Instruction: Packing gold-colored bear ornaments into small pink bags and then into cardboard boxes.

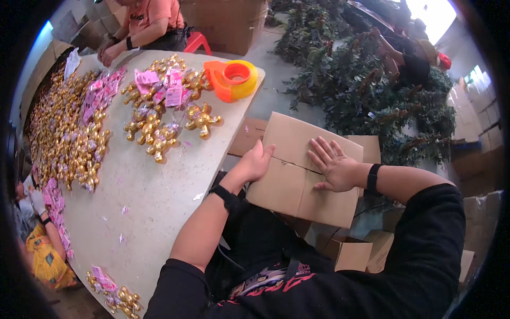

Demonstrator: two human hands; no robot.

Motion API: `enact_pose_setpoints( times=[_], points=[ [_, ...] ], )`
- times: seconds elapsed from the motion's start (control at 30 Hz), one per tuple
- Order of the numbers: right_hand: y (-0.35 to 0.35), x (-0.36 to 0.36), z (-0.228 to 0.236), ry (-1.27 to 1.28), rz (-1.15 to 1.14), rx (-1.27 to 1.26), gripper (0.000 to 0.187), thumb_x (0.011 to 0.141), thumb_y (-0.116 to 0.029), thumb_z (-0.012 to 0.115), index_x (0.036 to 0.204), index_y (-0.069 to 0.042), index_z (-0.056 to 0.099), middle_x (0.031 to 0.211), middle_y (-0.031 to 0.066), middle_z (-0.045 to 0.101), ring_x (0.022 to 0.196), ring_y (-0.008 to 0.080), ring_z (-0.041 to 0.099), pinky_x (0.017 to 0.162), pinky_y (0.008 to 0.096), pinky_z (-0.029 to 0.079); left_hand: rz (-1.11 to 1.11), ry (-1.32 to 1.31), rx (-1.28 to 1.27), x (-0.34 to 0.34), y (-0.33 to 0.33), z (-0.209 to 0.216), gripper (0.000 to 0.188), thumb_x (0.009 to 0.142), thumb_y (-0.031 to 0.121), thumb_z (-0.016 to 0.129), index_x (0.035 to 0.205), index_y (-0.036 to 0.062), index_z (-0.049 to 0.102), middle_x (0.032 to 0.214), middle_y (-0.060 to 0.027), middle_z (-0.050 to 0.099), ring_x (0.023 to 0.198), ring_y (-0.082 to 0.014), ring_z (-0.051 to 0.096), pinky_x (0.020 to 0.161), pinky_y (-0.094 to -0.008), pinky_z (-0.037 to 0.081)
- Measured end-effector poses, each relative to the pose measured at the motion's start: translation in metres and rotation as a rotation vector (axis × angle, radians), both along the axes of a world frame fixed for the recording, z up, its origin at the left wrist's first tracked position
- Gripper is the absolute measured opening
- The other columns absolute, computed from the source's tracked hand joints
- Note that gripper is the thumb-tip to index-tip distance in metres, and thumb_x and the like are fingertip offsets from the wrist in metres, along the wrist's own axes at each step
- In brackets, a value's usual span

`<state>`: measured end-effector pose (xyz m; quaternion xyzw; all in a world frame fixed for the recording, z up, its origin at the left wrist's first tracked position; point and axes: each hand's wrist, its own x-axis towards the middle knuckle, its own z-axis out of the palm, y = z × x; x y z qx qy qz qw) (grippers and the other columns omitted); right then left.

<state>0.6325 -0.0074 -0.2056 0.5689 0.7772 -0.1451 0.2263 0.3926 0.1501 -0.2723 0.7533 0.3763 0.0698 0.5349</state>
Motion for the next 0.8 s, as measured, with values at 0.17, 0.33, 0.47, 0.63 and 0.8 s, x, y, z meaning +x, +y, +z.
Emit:
enact_pose_setpoints(
  times=[0.17,0.33,0.47,0.63,0.8],
  points=[
    [0.091,-0.053,0.077,-0.122,0.04,-0.264,0.068,0.092,-0.046,0.062,0.136,0.005,0.048,0.136,0.0339,0.045,0.121,0.0454,0.053,0.097,0.0488,0.048,-0.004,0.024,0.037,0.002,-0.002,0.001,0.076,0.105,0.047,0.037,0.147,-0.0148,0.022,0.12,-0.0411,0.057,0.117,-0.0504,0.056,0.1,-0.0505,0.045],
    [0.253,-0.124,0.097,0.371,-0.166,0.57,0.05,0.092,-0.047,0.059,0.097,0.001,0.071,0.086,0.0249,0.069,0.08,0.0411,0.066,0.072,0.0453,0.052,0.002,0.039,0.015,-0.012,-0.005,0.0,0.078,0.106,0.049,0.032,0.149,-0.0139,0.022,0.129,-0.0401,0.053,0.126,-0.0479,0.051,0.106,-0.0474,0.041],
    [0.309,-0.113,0.051,0.098,-0.2,0.428,0.066,0.087,-0.062,0.057,0.093,0.002,0.072,0.095,0.0244,0.071,0.09,0.0412,0.068,0.082,0.0476,0.052,-0.036,0.08,0.064,-0.009,-0.01,0.007,0.077,0.106,0.049,0.03,0.15,-0.0126,0.021,0.128,-0.0398,0.054,0.125,-0.0487,0.052,0.105,-0.0482,0.042],
    [0.29,-0.078,0.062,0.299,-0.21,0.367,0.061,0.089,-0.054,0.056,0.095,0.005,0.07,0.094,0.0245,0.071,0.086,0.0379,0.068,0.078,0.0459,0.052,0.026,0.011,0.209,-0.011,-0.01,-0.02,0.071,0.105,0.043,0.032,0.152,-0.0083,0.018,0.122,-0.0375,0.059,0.115,-0.0506,0.057,0.101,-0.0531,0.044],
    [0.127,0.006,0.116,1.473,-0.848,-0.089,0.042,0.096,-0.031,0.065,0.116,0.005,0.062,0.103,0.011,0.071,0.092,0.0185,0.069,0.087,0.0346,0.055,0.005,-0.023,0.132,-0.016,-0.012,-0.005,0.069,0.105,0.04,0.033,0.153,-0.0065,0.014,0.112,-0.0382,0.062,0.107,-0.0537,0.06,0.097,-0.0554,0.045]
  ],
)
